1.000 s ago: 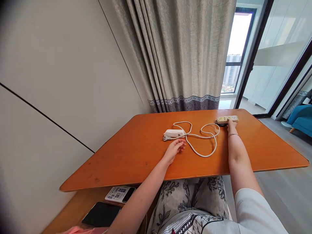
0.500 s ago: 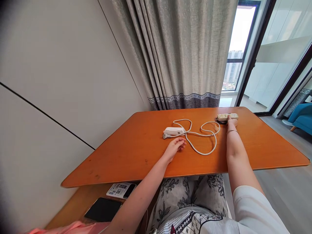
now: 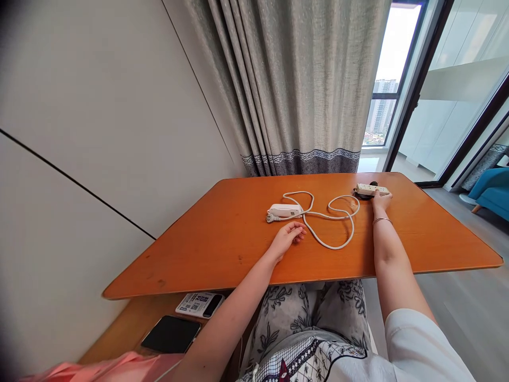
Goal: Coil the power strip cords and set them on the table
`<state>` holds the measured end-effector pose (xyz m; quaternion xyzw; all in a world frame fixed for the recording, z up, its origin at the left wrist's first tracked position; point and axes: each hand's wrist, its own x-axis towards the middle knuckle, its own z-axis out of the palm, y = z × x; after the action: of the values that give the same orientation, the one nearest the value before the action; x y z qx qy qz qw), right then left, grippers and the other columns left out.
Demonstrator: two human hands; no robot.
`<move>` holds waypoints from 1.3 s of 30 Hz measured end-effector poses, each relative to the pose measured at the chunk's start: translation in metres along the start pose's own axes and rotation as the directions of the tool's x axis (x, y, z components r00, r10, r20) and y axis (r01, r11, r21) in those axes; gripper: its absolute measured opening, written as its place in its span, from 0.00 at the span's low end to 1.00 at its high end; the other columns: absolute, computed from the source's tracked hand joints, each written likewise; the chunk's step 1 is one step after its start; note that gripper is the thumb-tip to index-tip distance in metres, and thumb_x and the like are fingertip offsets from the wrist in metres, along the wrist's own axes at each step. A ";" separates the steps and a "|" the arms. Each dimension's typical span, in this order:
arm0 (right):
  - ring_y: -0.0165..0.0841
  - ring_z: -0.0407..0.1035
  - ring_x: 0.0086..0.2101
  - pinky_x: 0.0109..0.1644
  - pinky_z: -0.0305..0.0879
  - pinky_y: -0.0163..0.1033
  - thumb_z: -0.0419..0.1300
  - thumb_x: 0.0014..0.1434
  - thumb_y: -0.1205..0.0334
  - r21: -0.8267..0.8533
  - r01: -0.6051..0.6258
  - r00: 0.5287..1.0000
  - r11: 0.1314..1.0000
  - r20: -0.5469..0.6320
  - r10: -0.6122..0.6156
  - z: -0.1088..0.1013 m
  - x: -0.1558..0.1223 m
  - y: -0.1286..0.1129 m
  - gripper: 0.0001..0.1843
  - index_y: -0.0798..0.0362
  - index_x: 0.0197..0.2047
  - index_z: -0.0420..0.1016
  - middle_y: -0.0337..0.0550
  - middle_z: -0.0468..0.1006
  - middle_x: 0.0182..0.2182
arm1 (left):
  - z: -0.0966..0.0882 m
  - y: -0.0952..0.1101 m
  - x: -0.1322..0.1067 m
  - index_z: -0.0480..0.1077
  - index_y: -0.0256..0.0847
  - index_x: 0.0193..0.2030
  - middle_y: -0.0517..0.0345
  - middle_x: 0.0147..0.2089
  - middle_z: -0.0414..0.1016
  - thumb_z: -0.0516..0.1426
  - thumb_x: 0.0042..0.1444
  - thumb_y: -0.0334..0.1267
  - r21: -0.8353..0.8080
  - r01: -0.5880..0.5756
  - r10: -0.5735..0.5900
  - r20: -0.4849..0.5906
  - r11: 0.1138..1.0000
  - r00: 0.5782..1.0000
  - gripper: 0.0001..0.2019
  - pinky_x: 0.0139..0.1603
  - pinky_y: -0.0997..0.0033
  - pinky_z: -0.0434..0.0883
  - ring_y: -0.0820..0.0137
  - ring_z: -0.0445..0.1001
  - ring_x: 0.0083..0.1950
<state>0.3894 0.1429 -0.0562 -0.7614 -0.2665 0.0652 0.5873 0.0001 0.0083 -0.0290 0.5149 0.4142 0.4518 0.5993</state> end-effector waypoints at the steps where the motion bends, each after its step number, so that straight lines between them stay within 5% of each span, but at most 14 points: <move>1: 0.47 0.70 0.51 0.57 0.65 0.48 0.60 0.60 0.58 0.011 -0.018 1.000 1.000 -0.011 0.018 -0.001 -0.002 0.000 0.28 0.64 0.58 0.60 0.64 0.73 0.50 | 0.000 0.000 0.000 0.74 0.39 0.34 0.55 0.31 0.78 0.67 0.44 0.48 -0.002 -0.003 0.003 0.000 1.000 1.000 0.16 0.29 0.75 0.65 0.73 0.73 0.29; 11: 0.32 0.69 0.32 0.41 0.69 0.38 0.57 0.57 0.66 0.196 -0.034 0.993 0.980 0.120 0.010 -0.013 -0.051 -0.009 0.16 0.61 0.49 0.69 0.44 0.75 0.34 | 0.002 -0.004 0.001 0.73 0.40 0.34 0.55 0.31 0.78 0.66 0.45 0.47 0.033 -0.046 0.046 -0.002 0.998 0.999 0.15 0.31 0.74 0.66 0.73 0.72 0.29; 15: 0.31 0.68 0.33 0.43 0.68 0.38 0.57 0.58 0.63 0.278 0.066 0.978 0.958 0.170 -0.117 -0.014 -0.085 -0.026 0.13 0.59 0.45 0.73 0.43 0.76 0.35 | -0.001 -0.009 0.002 0.73 0.40 0.34 0.56 0.31 0.77 0.65 0.46 0.44 0.096 -0.079 0.084 -0.046 0.992 0.995 0.12 0.33 0.72 0.67 0.71 0.72 0.30; 17: 0.32 0.69 0.37 0.47 0.67 0.39 0.57 0.59 0.61 0.314 0.206 0.943 0.927 0.188 -0.274 -0.019 -0.101 -0.035 0.12 0.57 0.44 0.75 0.45 0.78 0.38 | -0.002 -0.011 0.001 0.73 0.41 0.33 0.56 0.32 0.76 0.64 0.48 0.42 0.184 -0.133 0.149 -0.075 0.974 0.986 0.09 0.36 0.70 0.69 0.70 0.73 0.31; 19: 0.36 0.70 0.39 0.50 0.66 0.43 0.56 0.62 0.58 0.291 0.417 0.833 0.861 0.258 -0.490 -0.026 -0.118 -0.043 0.13 0.55 0.43 0.77 0.47 0.79 0.40 | -0.003 -0.012 0.000 0.74 0.41 0.34 0.55 0.34 0.76 0.63 0.50 0.39 0.317 -0.204 0.243 -0.087 0.926 0.966 0.06 0.38 0.68 0.69 0.68 0.73 0.33; 21: 0.40 0.71 0.43 0.53 0.64 0.47 0.56 0.62 0.58 0.190 0.628 0.641 0.754 0.423 -0.640 -0.033 -0.138 -0.050 0.13 0.54 0.44 0.78 0.49 0.80 0.41 | -0.003 -0.014 -0.003 0.74 0.42 0.34 0.54 0.37 0.77 0.62 0.51 0.35 0.445 -0.256 0.317 -0.066 0.858 0.946 0.04 0.40 0.67 0.70 0.66 0.74 0.36; 24: 0.46 0.68 0.52 0.61 0.58 0.52 0.62 0.59 0.59 0.032 0.860 0.337 0.510 0.715 -0.612 -0.041 -0.173 -0.060 0.14 0.54 0.48 0.77 0.54 0.79 0.46 | -0.003 -0.015 -0.005 0.75 0.43 0.37 0.52 0.41 0.76 0.60 0.51 0.31 0.546 -0.283 0.341 -0.005 0.789 0.940 0.07 0.43 0.64 0.71 0.64 0.74 0.39; 28: 0.45 0.70 0.49 0.58 0.59 0.47 0.62 0.62 0.57 -0.042 0.944 0.197 0.327 0.866 -0.459 -0.053 -0.220 -0.073 0.13 0.55 0.47 0.76 0.56 0.78 0.44 | -0.005 -0.016 -0.005 0.74 0.42 0.41 0.48 0.47 0.76 0.58 0.53 0.29 0.640 -0.314 0.368 0.053 0.701 0.928 0.09 0.56 0.57 0.69 0.58 0.74 0.49; 32: 0.40 0.73 0.45 0.46 0.63 0.38 0.56 0.66 0.58 -0.006 0.935 0.165 0.354 0.892 -0.421 -0.072 -0.247 -0.077 0.11 0.54 0.48 0.73 0.51 0.78 0.44 | -0.005 -0.017 -0.007 0.72 0.40 0.43 0.46 0.51 0.74 0.56 0.53 0.26 0.701 -0.315 0.375 0.073 0.640 0.924 0.11 0.63 0.53 0.65 0.56 0.72 0.56; 39: 0.38 0.75 0.44 0.42 0.63 0.36 0.49 0.71 0.55 -0.035 0.893 0.247 0.449 0.872 -0.423 -0.097 -0.269 -0.063 0.16 0.50 0.53 0.73 0.47 0.81 0.43 | 0.010 -0.019 -0.030 0.67 0.40 0.43 0.48 0.48 0.73 0.53 0.52 0.23 0.820 -0.259 0.390 0.047 0.511 0.920 0.13 0.59 0.57 0.68 0.61 0.73 0.53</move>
<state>0.1798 -0.0600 -0.0260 -0.5798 -0.8022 0.0341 0.1385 0.0044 -0.0247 -0.0458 0.7656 0.5122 0.3507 0.1692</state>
